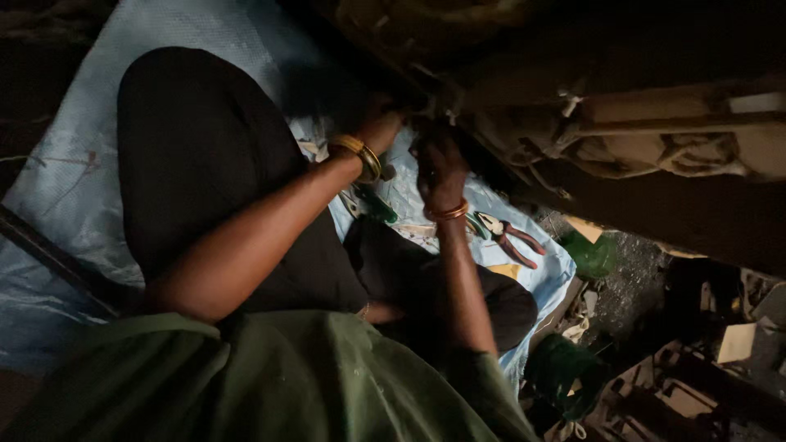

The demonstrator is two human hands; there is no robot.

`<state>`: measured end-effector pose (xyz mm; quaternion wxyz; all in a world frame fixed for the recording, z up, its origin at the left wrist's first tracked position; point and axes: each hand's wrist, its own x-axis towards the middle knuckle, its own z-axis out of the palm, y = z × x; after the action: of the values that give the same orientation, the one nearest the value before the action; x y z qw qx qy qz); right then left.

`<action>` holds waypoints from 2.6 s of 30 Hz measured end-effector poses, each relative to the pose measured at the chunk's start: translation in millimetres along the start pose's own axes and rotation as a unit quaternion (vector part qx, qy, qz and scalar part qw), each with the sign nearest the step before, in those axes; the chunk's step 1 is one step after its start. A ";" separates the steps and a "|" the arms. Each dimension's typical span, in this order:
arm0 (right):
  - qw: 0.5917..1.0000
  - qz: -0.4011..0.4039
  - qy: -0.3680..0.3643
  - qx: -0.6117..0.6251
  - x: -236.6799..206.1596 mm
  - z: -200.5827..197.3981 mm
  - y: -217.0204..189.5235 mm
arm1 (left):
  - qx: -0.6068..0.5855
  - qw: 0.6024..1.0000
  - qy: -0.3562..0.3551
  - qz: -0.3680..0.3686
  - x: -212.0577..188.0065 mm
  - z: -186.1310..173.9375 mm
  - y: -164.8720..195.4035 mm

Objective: The person sits cross-legged and repeatedly ties white fabric strips into knots on a wooden rack. They pull the strips taut, form loops, and tighten the knots by hand. Tools such as pliers and scissors are visible nearby but not used.

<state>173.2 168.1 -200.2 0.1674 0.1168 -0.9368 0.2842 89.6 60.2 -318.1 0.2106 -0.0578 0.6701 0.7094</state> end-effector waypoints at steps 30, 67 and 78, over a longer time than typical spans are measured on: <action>0.993 -0.002 0.075 -0.086 4.9 7.9 0.7 | 0.141 0.971 -0.080 0.176 -28.9 4.6 46.4; 0.949 -0.078 0.085 -0.295 -6.5 -6.8 19.2 | 0.428 0.852 0.002 0.301 -21.2 -24.8 39.4; 0.868 -0.071 -0.446 -0.209 20.6 21.0 11.7 | -0.113 0.981 -0.128 0.089 -21.4 2.6 20.0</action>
<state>145.4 163.0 -214.5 -0.2279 0.2593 -0.9384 -0.0131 101.9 57.8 -291.5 0.2234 0.0701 0.5557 0.7978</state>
